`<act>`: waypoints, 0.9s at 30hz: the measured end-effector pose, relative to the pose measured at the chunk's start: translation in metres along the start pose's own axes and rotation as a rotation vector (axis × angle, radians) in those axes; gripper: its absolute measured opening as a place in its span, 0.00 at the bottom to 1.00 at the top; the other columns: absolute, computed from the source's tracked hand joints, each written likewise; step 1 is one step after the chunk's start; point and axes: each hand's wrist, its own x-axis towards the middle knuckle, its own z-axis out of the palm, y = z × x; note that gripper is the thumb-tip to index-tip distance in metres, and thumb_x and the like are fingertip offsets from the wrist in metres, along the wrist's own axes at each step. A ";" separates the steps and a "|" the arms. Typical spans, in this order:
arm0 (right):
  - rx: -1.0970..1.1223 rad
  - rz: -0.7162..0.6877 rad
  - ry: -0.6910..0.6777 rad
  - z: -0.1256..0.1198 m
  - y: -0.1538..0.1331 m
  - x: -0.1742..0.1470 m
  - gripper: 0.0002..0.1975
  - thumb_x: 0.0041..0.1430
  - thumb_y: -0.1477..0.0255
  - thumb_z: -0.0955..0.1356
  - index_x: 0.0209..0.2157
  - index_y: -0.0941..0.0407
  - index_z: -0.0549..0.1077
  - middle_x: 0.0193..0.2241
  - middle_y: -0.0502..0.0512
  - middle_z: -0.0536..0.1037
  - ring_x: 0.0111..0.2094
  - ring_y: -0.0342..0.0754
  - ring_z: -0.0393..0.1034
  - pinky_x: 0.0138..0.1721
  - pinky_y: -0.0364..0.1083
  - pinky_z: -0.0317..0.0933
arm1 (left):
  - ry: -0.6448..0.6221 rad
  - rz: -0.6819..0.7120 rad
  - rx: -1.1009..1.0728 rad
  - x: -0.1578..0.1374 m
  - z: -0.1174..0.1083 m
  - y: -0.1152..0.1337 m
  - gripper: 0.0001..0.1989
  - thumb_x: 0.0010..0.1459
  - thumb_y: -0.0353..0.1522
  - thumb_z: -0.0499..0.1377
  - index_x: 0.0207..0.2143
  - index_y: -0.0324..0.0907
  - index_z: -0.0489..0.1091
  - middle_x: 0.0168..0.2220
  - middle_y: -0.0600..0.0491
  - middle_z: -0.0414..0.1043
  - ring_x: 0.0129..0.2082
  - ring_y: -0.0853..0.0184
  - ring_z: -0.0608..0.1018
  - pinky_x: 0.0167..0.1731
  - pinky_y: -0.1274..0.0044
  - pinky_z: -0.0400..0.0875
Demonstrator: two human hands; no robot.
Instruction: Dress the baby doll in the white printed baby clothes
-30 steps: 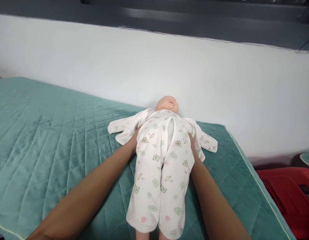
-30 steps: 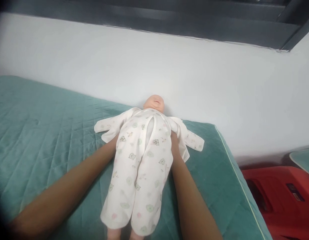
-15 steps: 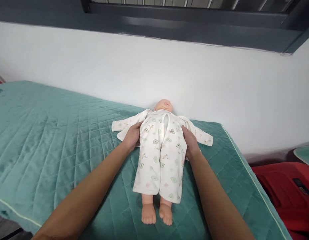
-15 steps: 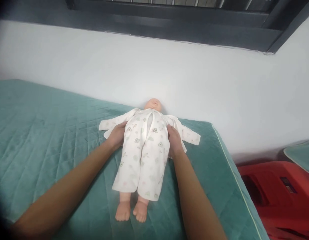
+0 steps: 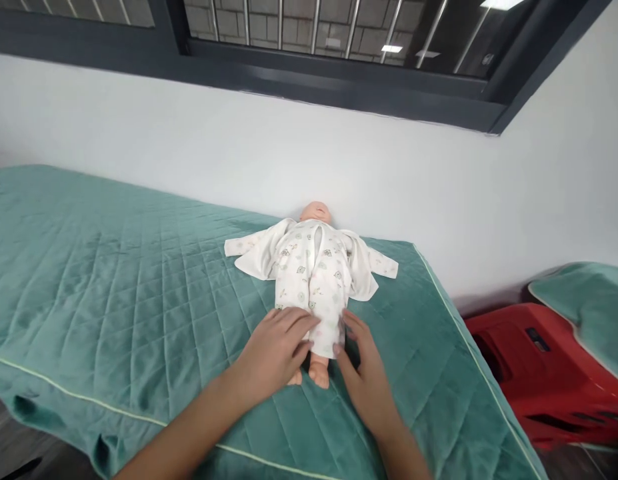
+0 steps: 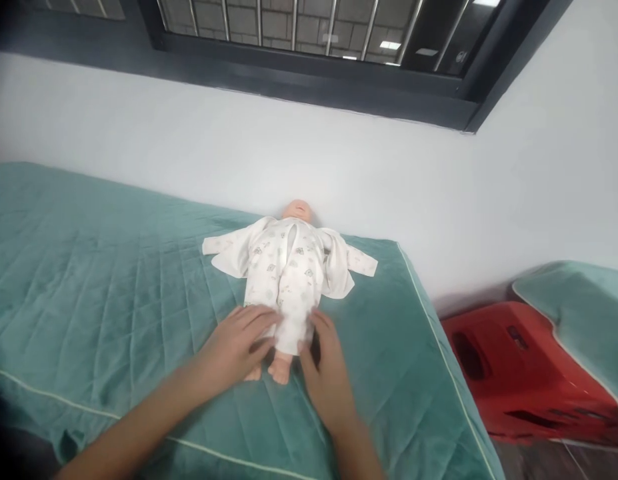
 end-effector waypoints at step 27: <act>-0.144 -0.211 0.111 -0.007 -0.022 -0.021 0.09 0.66 0.77 0.62 0.43 0.53 0.72 0.39 0.57 0.75 0.41 0.49 0.72 0.43 0.50 0.68 | 0.130 -0.097 0.064 -0.015 0.006 0.050 0.08 0.60 0.23 0.51 0.36 0.43 0.65 0.34 0.53 0.72 0.36 0.63 0.74 0.37 0.70 0.66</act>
